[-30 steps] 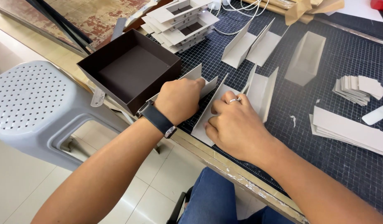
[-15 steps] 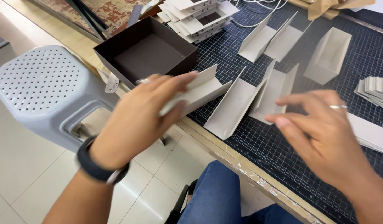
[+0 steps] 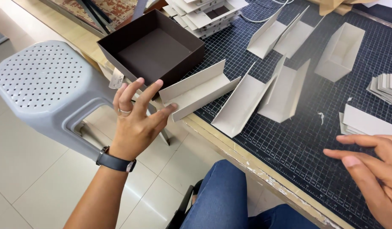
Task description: Applying glue to cardboard strips and folding them to create structured components
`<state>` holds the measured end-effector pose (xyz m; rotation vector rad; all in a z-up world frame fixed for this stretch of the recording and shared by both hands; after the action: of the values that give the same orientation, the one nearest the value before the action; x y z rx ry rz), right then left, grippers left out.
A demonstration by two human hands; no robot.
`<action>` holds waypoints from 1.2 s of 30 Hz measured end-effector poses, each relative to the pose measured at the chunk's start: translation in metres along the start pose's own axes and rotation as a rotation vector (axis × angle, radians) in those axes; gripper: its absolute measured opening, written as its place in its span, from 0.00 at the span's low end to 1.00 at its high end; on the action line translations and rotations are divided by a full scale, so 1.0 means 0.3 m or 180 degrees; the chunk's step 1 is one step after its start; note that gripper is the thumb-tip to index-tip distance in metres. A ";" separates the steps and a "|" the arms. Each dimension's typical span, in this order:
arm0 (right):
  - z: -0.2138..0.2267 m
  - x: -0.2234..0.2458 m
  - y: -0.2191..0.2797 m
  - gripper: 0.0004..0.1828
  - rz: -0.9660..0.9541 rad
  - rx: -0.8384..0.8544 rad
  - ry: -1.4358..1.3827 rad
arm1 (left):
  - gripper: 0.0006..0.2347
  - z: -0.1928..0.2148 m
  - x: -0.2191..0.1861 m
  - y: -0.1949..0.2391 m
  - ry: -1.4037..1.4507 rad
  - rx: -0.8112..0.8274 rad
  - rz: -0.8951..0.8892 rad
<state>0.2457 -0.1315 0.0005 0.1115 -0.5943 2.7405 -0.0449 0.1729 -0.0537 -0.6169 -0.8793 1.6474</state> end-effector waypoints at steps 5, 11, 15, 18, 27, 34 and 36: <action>-0.023 -0.031 0.029 0.18 -0.0172 0.0016 -0.0115 | 0.04 0.022 0.004 -0.034 0.0110 0.0008 -0.0117; -0.008 -0.014 0.046 0.17 -0.0270 -0.0130 -0.0011 | 0.05 -0.012 -0.019 -0.085 0.0040 -0.0222 -0.0335; 0.012 -0.023 0.067 0.17 -0.0458 -0.0095 0.0319 | 0.05 -0.008 -0.031 -0.123 -0.0256 -0.0998 -0.0293; 0.045 -0.034 0.103 0.16 -0.0421 -0.0289 0.0236 | 0.05 0.043 -0.044 -0.175 -0.0189 -0.1319 -0.0139; 0.163 0.006 0.221 0.10 -0.0887 -0.1160 -0.0257 | 0.03 0.048 -0.354 -0.235 0.0712 -0.1813 0.0454; 0.133 -0.083 0.358 0.17 -0.1466 -0.1836 -0.0764 | 0.07 -0.100 -0.650 -0.254 0.1897 -0.1557 0.0731; 0.122 -0.125 0.417 0.16 -0.1717 -0.1995 -0.0882 | 0.07 -0.131 -0.703 -0.258 0.2193 -0.1401 0.0776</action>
<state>0.2391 -0.2655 -0.0202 0.4292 -1.2567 1.9361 0.0831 -0.0137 -0.0244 -1.5370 -0.6595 1.2957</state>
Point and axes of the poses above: each hand's wrist, its own y-axis away from the middle knuckle, its own z-axis out of the back of the hand, x = y × z, the point moved 6 cm from there along -y, towards the middle knuckle, and after that the axes turned 5 degrees about y, right-handed, at the moved point
